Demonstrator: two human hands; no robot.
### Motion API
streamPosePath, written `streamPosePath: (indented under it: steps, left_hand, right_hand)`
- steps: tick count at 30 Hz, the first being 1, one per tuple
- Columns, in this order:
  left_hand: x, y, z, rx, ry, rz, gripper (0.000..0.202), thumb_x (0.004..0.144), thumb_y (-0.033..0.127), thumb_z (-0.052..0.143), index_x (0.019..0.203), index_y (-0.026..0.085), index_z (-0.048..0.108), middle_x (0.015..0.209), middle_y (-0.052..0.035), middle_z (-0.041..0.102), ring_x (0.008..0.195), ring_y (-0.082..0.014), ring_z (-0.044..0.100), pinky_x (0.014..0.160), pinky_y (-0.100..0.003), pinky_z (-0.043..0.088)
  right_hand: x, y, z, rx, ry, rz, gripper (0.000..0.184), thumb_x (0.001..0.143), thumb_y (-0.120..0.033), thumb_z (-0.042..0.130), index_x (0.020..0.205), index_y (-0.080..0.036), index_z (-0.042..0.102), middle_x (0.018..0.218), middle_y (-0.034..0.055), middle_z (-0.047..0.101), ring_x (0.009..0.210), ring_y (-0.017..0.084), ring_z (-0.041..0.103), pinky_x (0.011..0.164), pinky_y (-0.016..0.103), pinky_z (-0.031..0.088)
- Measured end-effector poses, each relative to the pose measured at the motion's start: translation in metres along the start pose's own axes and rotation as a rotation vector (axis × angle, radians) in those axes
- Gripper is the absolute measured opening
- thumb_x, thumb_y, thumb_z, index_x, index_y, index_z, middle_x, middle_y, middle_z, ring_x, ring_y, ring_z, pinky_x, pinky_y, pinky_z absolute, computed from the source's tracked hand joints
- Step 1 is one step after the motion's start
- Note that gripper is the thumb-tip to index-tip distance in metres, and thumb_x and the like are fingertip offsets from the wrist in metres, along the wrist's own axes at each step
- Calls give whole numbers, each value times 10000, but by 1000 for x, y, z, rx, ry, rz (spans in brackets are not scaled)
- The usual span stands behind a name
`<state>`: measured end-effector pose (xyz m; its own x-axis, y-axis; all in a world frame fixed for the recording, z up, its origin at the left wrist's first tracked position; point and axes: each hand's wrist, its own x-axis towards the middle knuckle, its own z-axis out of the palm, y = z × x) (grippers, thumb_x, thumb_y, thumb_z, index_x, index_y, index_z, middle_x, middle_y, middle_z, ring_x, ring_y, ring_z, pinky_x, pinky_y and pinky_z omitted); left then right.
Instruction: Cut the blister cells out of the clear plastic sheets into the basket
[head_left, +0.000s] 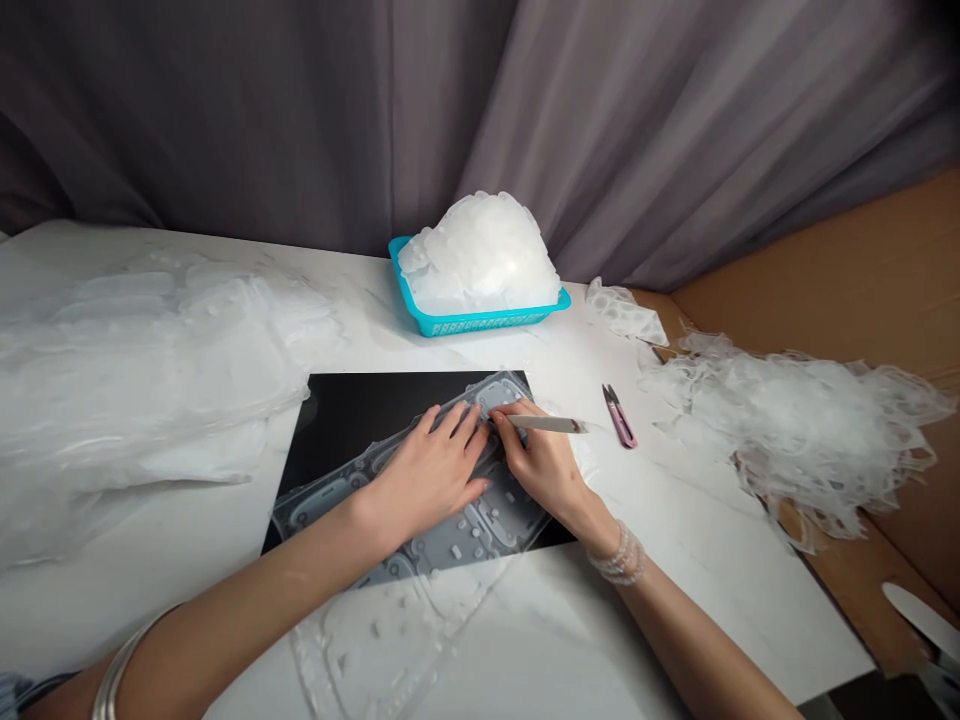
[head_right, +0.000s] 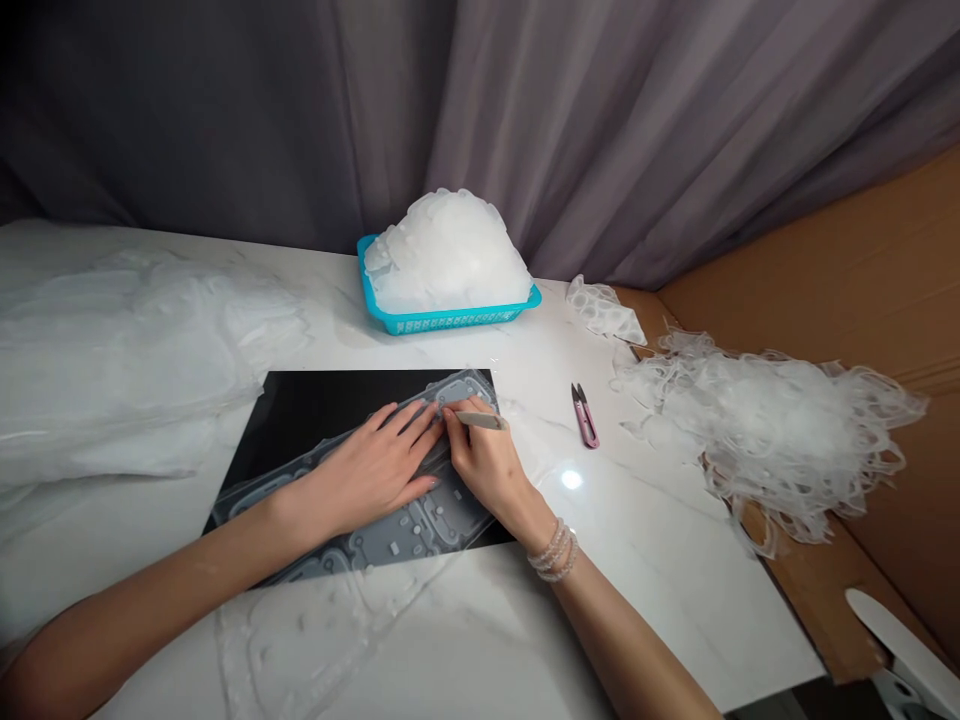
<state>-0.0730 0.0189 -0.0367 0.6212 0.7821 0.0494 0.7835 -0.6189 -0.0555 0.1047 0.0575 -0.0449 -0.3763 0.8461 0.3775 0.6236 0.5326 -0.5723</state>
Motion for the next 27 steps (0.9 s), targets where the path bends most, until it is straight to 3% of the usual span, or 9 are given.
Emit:
streamPosePath:
  steps: [6, 11, 14, 17, 19, 23, 27]
  left_hand:
    - [1, 1, 0, 0, 7, 0, 579, 995, 431, 389, 1433, 56, 444, 1514, -210, 416, 1382, -348, 399, 1098, -518, 355]
    - [1, 0, 3, 6, 13, 2, 587, 996, 441, 380, 1440, 61, 433, 1512, -218, 413, 1397, -354, 377, 1115, -526, 332]
    - [0, 1, 5, 12, 19, 4, 580, 993, 439, 387, 1424, 58, 456, 1516, -215, 407, 1403, -354, 371, 1117, -520, 333]
    - [-2, 3, 8, 14, 40, -3, 570, 992, 429, 383, 1410, 54, 480, 1519, -202, 408, 1408, -338, 370, 1131, -509, 323]
    - [-3, 4, 12, 4, 60, -26, 572, 991, 426, 375, 1421, 62, 470, 1530, -192, 393, 1419, -322, 358, 1145, -503, 308]
    - [-6, 4, 19, -22, 90, -60, 561, 990, 418, 356, 1436, 95, 460, 1552, -172, 360, 1440, -296, 330, 1161, -495, 291]
    - [-7, 2, 20, -34, 98, -52, 544, 992, 392, 344, 1440, 107, 458, 1550, -171, 365, 1435, -289, 343, 1163, -484, 295]
  right_hand:
    - [-9, -4, -5, 6, -9, 22, 208, 988, -278, 435, 889, -216, 607, 825, 68, 647, 742, 210, 621, 695, 341, 497]
    - [-7, 1, 6, -15, 25, -21, 228, 996, -277, 425, 942, -222, 640, 836, 66, 644, 756, 203, 622, 730, 351, 536]
    - [-9, 5, 12, -79, 21, -77, 219, 983, -225, 437, 996, -205, 655, 986, 105, 675, 906, 219, 649, 837, 382, 553]
    - [-14, 7, 14, -176, -78, -136, 285, 953, -132, 423, 1148, -151, 629, 1267, 182, 626, 1183, 271, 599, 1009, 456, 495]
    - [-15, 4, 12, -231, -169, -154, 351, 919, -84, 429, 1226, -125, 592, 1335, 203, 596, 1273, 294, 550, 1065, 499, 450]
    - [-11, -7, 6, -304, -255, -144, 377, 883, -61, 457, 1235, -109, 586, 1326, 211, 608, 1271, 312, 558, 1039, 505, 476]
    - [-7, -12, 5, -351, -236, -142, 388, 888, -54, 453, 1243, -125, 593, 1281, 207, 639, 1217, 318, 601, 978, 491, 522]
